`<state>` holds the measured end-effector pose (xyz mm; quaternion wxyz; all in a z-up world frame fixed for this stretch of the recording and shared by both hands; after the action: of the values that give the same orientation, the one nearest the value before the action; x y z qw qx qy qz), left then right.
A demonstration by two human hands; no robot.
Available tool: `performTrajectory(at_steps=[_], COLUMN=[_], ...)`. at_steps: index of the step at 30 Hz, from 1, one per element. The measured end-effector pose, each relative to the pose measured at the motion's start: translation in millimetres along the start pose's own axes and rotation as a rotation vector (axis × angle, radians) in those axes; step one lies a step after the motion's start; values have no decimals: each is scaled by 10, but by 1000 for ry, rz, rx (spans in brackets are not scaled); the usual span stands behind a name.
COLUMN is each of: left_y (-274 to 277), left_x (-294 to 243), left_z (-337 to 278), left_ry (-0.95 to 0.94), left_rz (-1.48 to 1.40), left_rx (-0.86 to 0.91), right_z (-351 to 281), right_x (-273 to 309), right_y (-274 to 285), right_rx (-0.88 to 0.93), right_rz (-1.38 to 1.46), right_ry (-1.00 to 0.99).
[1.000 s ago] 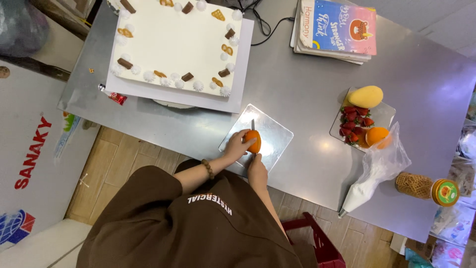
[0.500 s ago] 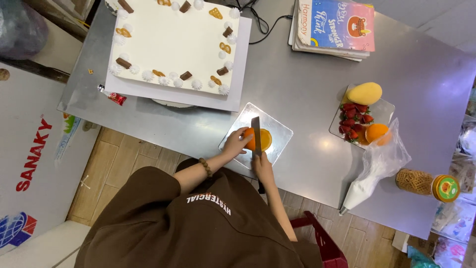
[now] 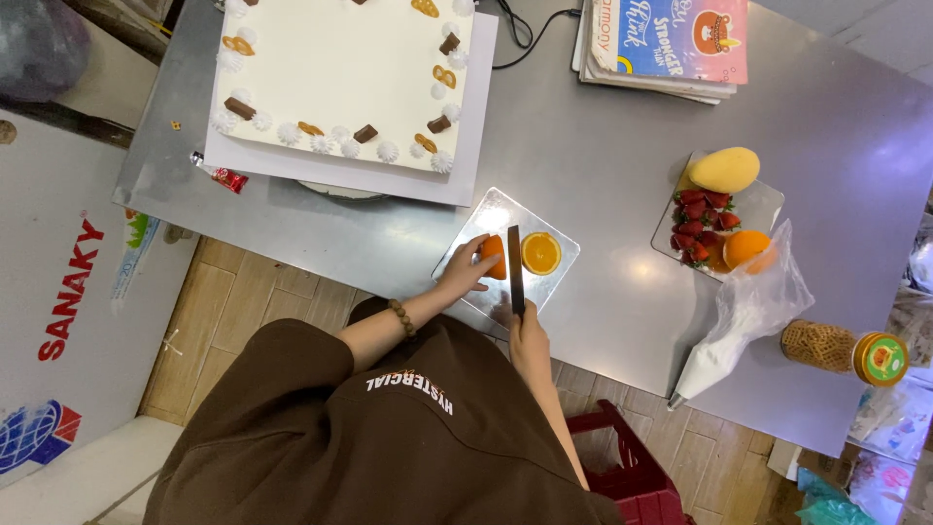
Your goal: Slicing oranges and strawberries on a small cutting board to prepare decorations for a cake.
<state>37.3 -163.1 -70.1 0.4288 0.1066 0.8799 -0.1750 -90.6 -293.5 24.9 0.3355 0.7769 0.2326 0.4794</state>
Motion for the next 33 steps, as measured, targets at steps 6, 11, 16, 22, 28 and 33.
performTrajectory(at_steps=[6, 11, 16, 22, 28, 33], left_y=[-24, 73, 29, -504, -758, -816], left_x=[39, -124, -229, -913, -1493, -1667], left_z=[7, -60, -130, -780, -1189, -1362], left_ry=[28, 0, 25, 60, -40, -43], left_rz=[82, 136, -136, -600, -666, -730], left_rx=[11, -20, 225, 674, 829, 884], right_z=[-258, -352, -384, -364, -174, -101], right_x=[-63, -238, -543, -503, -535, -475], right_y=[17, 258, 357, 342, -92, -36], right_rx=[-54, -87, -161, -203, -11, -38], right_rz=[4, 47, 60, 81, -58, 121], right_ry=[-123, -255, -287, -215, -105, -82])
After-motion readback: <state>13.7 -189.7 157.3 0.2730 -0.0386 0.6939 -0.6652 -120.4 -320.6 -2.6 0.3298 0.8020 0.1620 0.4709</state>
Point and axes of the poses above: each hand's wrist, its own z-axis towards the middle knuckle, its own y-axis out of the back of the hand, x = y × z, the point moved 9 cm from there along z, towards the middle knuckle, and after that the axes turned 8 degrees about -z, right-handed, at the moved point
